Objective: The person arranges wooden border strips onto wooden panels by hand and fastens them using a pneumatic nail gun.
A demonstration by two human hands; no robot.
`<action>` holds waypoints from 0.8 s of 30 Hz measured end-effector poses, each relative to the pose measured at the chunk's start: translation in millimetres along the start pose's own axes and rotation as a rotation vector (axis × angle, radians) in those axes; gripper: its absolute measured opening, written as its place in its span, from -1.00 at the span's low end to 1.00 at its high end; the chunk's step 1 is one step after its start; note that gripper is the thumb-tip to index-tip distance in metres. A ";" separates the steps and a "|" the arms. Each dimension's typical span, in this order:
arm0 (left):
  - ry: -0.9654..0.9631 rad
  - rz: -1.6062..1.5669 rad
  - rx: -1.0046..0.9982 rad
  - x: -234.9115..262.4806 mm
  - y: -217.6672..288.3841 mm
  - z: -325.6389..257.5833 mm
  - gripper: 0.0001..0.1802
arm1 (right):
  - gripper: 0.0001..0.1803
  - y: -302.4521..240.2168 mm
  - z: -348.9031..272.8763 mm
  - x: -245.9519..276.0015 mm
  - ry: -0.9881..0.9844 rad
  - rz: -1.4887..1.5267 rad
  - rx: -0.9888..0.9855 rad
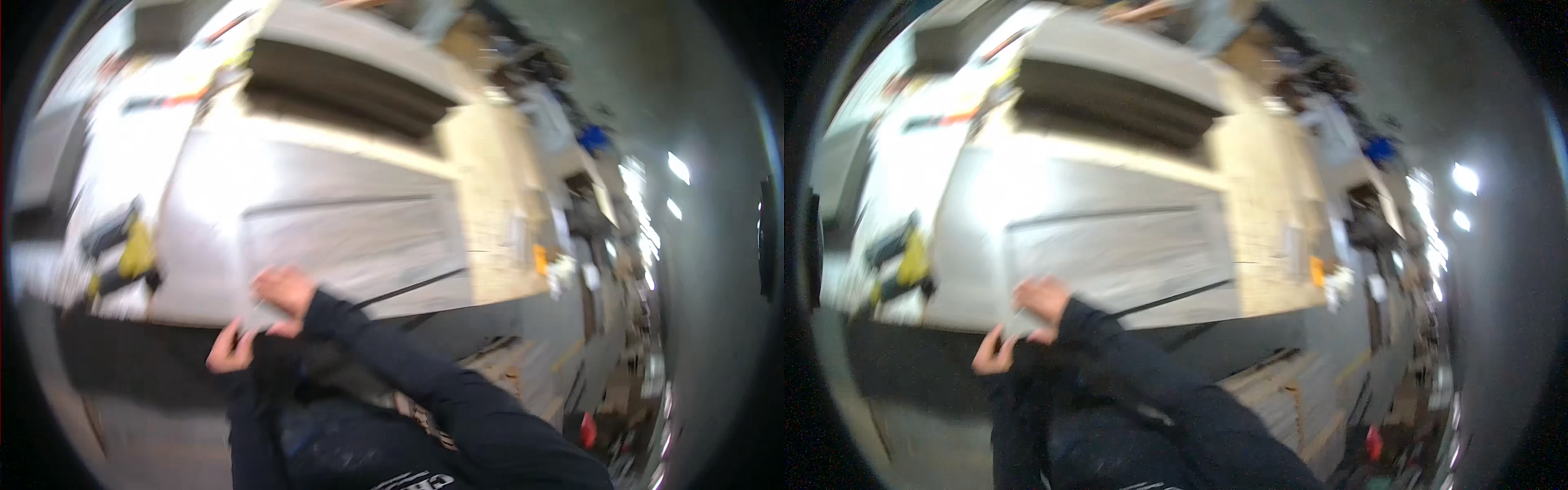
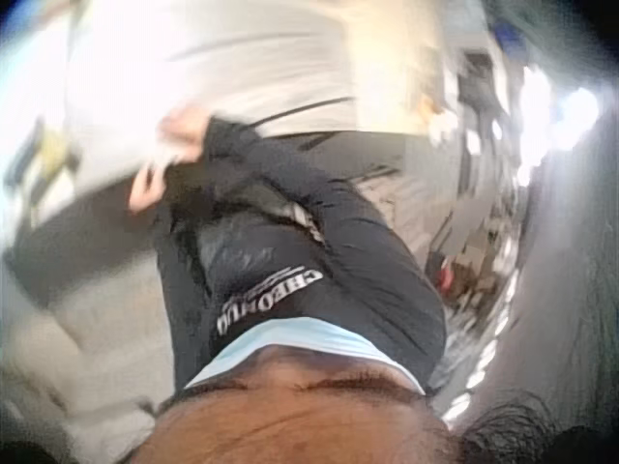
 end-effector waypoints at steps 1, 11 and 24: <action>-0.058 -0.006 0.114 11.5 -9.0 -3.2 -0.66 | -0.25 -0.7 5.0 3.0 0.011 0.161 0.018; 0.137 0.038 0.428 -14.5 10.9 14.5 -0.64 | -0.10 94.0 -84.6 61.2 0.198 -0.147 -0.533; 0.270 0.180 0.581 48.1 21.4 29.1 -0.60 | -0.46 225.0 -257.8 63.5 0.194 -0.045 -1.592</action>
Point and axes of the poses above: each hand's wrist, its own z-axis towards the middle knuckle, its own x-axis out of the back of the hand, y = z × x, the point moved 2 cm from there along z, towards the middle knuckle, and after that the axes turned 12 degrees about -z, right-handed, at the moved point
